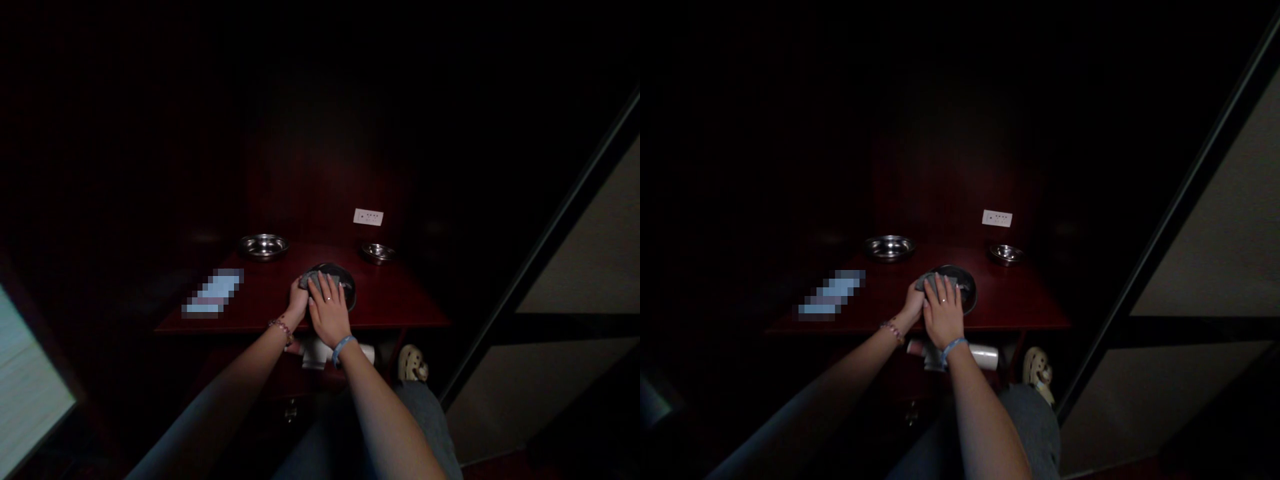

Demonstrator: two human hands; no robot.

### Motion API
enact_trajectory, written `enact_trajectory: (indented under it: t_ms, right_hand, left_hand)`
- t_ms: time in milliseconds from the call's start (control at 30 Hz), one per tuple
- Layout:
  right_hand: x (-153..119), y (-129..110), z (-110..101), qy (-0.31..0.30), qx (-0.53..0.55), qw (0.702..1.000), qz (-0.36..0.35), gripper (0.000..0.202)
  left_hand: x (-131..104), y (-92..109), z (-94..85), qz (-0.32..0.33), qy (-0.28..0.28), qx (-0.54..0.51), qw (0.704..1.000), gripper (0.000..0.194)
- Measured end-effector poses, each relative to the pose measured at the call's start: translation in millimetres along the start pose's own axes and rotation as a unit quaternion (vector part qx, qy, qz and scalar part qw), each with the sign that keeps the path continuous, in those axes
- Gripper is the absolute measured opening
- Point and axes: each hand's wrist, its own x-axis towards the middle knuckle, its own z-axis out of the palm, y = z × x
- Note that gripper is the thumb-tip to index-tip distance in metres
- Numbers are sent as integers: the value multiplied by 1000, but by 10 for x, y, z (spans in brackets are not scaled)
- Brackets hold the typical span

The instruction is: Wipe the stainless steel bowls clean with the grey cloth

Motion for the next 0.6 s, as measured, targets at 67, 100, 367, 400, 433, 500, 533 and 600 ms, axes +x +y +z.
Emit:
enact_trajectory:
  t_ms: [67, 100, 367, 400, 433, 500, 533, 600]
  right_hand:
    - [9, 8, 9, 7, -2, 1000, 9, 54]
    - [15, 16, 17, 11, -1, 1000, 15, 54]
    - [76, 158, 100, 47, 15, 994, 101, 54]
    - [81, 181, 105, 50, 18, 992, 112, 53]
    - [84, 204, 107, 53, 22, 991, 123, 53]
    - [90, 252, 107, 58, 31, 987, 144, 52]
    - [91, 274, 105, 60, 37, 985, 155, 53]
    - [93, 316, 103, 63, 49, 981, 178, 53]
  left_hand:
    - [-3, 3, 11, 1, 0, 3, 1000, 7]
    - [0, 1, 15, 4, -1, 8, 1000, 6]
    - [58, -37, 9, 13, 27, 63, 998, 26]
    - [60, -39, 9, 13, 26, 62, 998, 26]
    - [60, -40, 8, 14, 25, 61, 998, 25]
    - [57, -41, 7, 18, 24, 62, 998, 25]
    - [55, -40, 5, 20, 25, 64, 997, 26]
    - [53, -39, -2, 20, 26, 71, 997, 27]
